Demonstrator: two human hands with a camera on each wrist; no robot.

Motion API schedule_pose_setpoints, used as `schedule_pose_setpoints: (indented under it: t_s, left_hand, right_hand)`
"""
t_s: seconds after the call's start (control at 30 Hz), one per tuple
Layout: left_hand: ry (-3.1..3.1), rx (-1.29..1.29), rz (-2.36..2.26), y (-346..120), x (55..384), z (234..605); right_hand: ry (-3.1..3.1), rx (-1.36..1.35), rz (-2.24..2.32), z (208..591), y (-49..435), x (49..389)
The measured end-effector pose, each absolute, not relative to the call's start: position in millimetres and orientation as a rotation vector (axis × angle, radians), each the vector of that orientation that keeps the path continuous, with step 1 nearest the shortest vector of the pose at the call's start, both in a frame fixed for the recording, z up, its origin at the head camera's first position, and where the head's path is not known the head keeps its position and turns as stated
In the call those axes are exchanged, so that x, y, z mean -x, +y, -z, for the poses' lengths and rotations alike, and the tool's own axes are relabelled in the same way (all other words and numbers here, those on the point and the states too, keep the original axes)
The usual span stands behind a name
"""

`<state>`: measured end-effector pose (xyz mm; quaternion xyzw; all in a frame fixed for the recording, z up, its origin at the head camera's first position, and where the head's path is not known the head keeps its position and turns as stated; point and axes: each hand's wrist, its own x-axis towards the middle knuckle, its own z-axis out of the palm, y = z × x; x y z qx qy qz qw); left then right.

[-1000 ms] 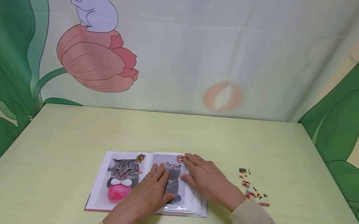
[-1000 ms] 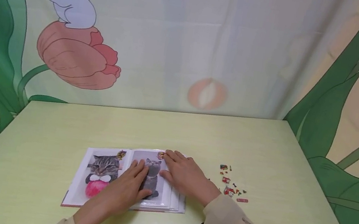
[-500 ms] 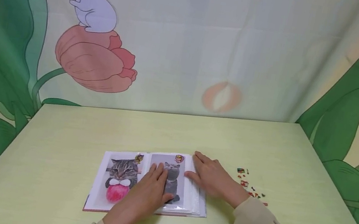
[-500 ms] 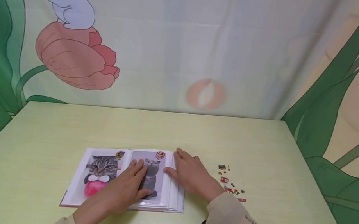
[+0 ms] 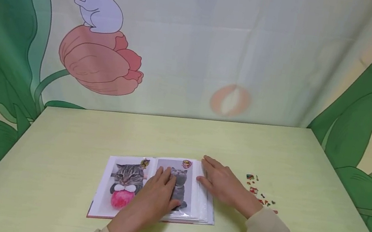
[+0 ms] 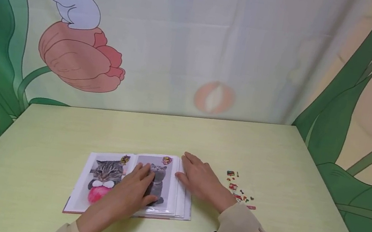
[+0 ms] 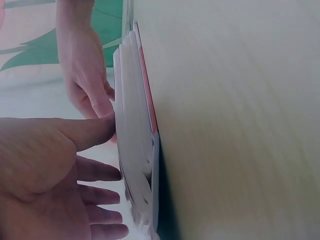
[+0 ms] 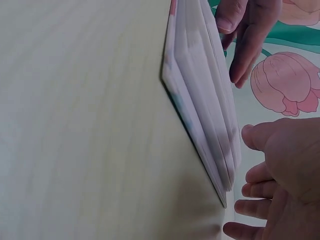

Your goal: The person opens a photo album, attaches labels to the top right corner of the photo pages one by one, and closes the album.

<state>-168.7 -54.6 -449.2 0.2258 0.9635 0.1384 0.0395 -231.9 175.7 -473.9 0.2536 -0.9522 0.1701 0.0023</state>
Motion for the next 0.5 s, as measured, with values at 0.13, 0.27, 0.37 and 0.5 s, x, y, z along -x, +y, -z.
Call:
schedule_pose_setpoints:
  t_s: [0.13, 0.27, 0.37, 0.5]
  left_hand:
    - [2.969, -0.771, -0.387, -50.9, 165.6, 448.2]
    - [2.958, -0.84, -0.39, -47.2, 160.9, 446.5]
    - [2.952, -0.867, -0.389, -45.0, 157.7, 446.2]
    - [2.966, -0.89, -0.369, -42.8, 155.3, 447.4]
  right_hand:
    - [-3.014, -0.795, -0.556, 472.6, 174.7, 229.0]
    - [-3.028, -0.797, -0.564, 472.7, 173.9, 227.8]
    - [-3.024, -0.801, -0.569, 473.4, 174.2, 226.8]
    - [-3.0, -0.815, -0.555, 474.4, 175.5, 225.7]
